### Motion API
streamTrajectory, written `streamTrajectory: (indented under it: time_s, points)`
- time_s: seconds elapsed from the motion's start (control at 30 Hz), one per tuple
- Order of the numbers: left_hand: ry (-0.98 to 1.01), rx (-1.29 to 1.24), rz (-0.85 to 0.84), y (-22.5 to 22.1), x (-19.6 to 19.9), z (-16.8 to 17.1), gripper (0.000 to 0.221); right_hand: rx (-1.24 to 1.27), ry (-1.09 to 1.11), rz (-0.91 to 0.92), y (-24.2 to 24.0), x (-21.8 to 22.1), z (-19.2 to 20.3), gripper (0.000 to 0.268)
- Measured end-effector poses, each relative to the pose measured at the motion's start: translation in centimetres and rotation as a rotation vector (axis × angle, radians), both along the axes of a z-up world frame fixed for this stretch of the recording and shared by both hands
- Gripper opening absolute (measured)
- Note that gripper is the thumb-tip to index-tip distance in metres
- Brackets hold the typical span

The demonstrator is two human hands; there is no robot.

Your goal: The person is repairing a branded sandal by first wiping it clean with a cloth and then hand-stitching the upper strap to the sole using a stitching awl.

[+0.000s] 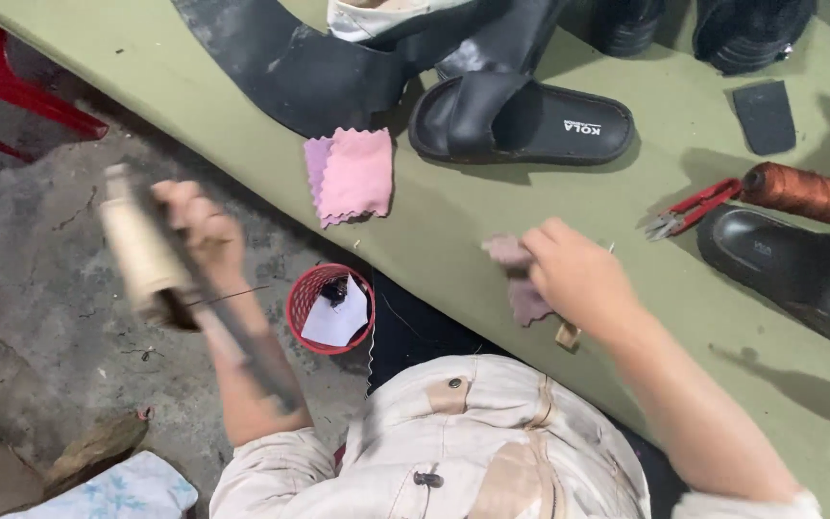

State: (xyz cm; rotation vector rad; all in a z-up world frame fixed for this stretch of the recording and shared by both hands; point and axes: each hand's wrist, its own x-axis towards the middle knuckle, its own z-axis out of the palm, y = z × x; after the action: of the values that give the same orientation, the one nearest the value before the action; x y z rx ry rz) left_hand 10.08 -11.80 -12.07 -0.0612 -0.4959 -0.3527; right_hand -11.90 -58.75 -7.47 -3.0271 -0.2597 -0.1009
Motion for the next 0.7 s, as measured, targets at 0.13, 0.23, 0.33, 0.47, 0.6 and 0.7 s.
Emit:
streamTrajectory:
  time_s: [0.13,0.23,0.33,0.47,0.6,0.7]
  points:
    - [0.090,-0.175,0.127,5.2,-3.9,3.7,0.026,0.145,0.454,-0.152,6.2,2.0,-1.3,0.051]
    - [0.051,-0.109,0.289,8.7,-4.7,2.9,0.025,0.370,0.544,0.132,11.3,0.8,3.0,0.034]
    - [0.024,-0.276,0.256,11.1,-4.5,1.4,0.031,0.535,0.501,0.235,13.6,3.6,3.1,0.025]
    - [-0.080,-0.078,0.343,11.0,-5.8,3.5,0.034,0.659,0.184,-0.085,14.5,9.9,0.2,0.037]
    - [-0.151,0.024,0.407,9.5,-6.4,5.1,0.032,0.461,0.386,-0.023,21.0,9.6,-1.6,0.039]
    - [-0.180,0.096,0.382,9.5,-5.7,4.4,0.044,0.678,0.253,0.398,24.0,5.9,-2.7,0.050]
